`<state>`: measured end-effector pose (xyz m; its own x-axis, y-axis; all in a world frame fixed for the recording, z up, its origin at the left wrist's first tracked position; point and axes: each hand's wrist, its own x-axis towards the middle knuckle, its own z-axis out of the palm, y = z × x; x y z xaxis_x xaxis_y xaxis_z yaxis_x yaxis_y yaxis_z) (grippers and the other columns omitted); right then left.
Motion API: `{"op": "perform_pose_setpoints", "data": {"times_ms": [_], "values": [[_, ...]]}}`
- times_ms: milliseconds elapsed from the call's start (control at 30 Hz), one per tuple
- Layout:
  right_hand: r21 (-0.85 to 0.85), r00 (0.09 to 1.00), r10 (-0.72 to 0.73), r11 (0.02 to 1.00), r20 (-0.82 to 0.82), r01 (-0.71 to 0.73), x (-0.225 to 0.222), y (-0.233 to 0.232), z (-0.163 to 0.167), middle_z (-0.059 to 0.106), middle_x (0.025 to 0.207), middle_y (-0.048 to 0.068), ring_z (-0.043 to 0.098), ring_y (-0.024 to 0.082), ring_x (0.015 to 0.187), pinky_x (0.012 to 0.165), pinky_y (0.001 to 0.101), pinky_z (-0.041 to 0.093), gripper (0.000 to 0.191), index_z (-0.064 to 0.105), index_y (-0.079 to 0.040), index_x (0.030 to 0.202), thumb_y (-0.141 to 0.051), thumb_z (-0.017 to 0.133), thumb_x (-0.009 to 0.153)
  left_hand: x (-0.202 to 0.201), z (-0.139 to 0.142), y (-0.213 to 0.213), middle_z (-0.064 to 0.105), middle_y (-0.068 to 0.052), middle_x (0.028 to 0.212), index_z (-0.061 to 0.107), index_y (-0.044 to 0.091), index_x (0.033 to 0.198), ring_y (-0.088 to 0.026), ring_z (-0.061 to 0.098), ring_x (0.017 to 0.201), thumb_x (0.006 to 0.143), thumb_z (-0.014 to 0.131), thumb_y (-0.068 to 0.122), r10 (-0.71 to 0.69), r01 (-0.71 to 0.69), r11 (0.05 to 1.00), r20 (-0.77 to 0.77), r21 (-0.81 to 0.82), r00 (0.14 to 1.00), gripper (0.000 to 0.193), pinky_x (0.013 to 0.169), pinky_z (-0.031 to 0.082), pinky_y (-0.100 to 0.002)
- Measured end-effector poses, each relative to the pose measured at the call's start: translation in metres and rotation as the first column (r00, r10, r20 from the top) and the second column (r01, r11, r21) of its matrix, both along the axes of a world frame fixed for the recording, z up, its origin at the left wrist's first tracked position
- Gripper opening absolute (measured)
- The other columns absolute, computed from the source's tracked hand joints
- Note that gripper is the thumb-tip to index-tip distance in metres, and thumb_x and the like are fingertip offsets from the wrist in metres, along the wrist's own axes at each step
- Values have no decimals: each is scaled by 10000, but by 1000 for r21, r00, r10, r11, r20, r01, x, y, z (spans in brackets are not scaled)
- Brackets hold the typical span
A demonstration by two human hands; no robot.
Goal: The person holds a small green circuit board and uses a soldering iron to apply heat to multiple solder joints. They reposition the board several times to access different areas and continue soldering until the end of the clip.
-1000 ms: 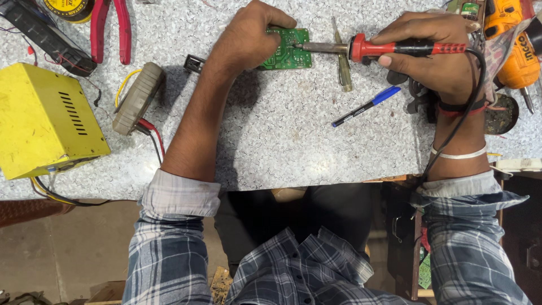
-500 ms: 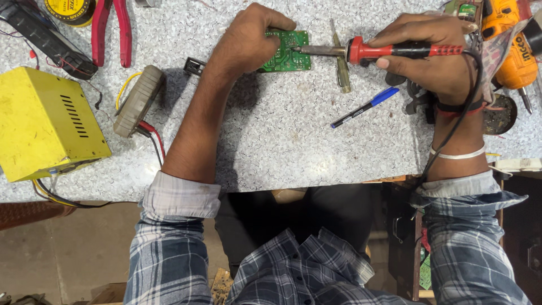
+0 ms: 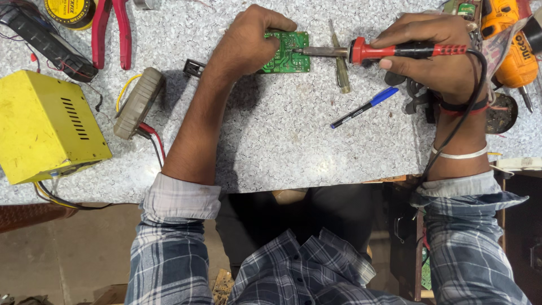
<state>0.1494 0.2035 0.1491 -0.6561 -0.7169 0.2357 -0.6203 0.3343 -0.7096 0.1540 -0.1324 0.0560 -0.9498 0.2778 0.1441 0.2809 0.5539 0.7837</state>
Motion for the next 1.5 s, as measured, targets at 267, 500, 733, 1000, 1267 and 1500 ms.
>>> {"op": "perform_pose_setpoints", "data": {"times_ms": [267, 500, 733, 1000, 1267, 1500], "values": [[25, 999, 36, 999, -26, -36, -5, 10, -5, 734, 1117, 148, 717, 185, 943, 827, 272, 553, 264, 745, 13, 1174, -75, 826, 939, 0, -3, 2, 757, -172, 1185, 761, 34, 1171, -274, 729, 1115, 817, 593, -71, -19, 19, 1000, -3, 10, 1000, 405, 1015, 547, -431], [-3, 996, 85, 996, -22, -85, -10, 12, -11, 735, 1122, 140, 721, 183, 982, 831, 251, 568, 238, 743, 4, 1163, -77, 836, 960, -1, 2, 2, 761, -180, 1172, 767, 22, 1170, -286, 735, 1102, 769, 579, -69, -37, 38, 999, -25, 16, 999, 452, 1029, 545, -439], [12, 997, 73, 997, -14, -73, -7, 14, -7, 733, 1108, 141, 717, 190, 988, 837, 266, 568, 238, 741, 5, 1154, -55, 822, 938, 0, 7, 3, 765, -183, 1154, 769, 24, 1161, -286, 743, 1078, 748, 583, -67, -36, 36, 999, -24, 27, 999, 462, 1023, 550, -429], [29, 997, 83, 996, -7, -83, -10, 14, -5, 735, 1102, 128, 724, 181, 950, 806, 252, 575, 229, 742, -14, 1154, -68, 826, 947, 1, 7, 4, 774, -167, 1137, 772, 38, 1152, -261, 756, 1057, 775, 586, -70, -25, 24, 999, 10, 43, 1000, 434, 1007, 568, -417], [33, 994, 98, 995, -43, -96, -12, 18, -7, 738, 1118, 135, 728, 194, 978, 825, 259, 578, 237, 745, -12, 1160, -95, 833, 957, 1, 9, 4, 775, -163, 1134, 777, 34, 1152, -262, 757, 1061, 769, 586, -80, -40, 41, 997, -19, 59, 999, 443, 1014, 566, -418], [5, 996, 81, 997, -37, -81, -10, 14, -4, 733, 1117, 144, 723, 198, 980, 829, 265, 575, 247, 742, 6, 1152, -89, 828, 940, 4, 11, 5, 779, -146, 1143, 784, 62, 1146, -253, 761, 1056, 774, 588, -82, -16, 17, 997, -25, 72, 1000, 444, 1000, 574, -400]]}}
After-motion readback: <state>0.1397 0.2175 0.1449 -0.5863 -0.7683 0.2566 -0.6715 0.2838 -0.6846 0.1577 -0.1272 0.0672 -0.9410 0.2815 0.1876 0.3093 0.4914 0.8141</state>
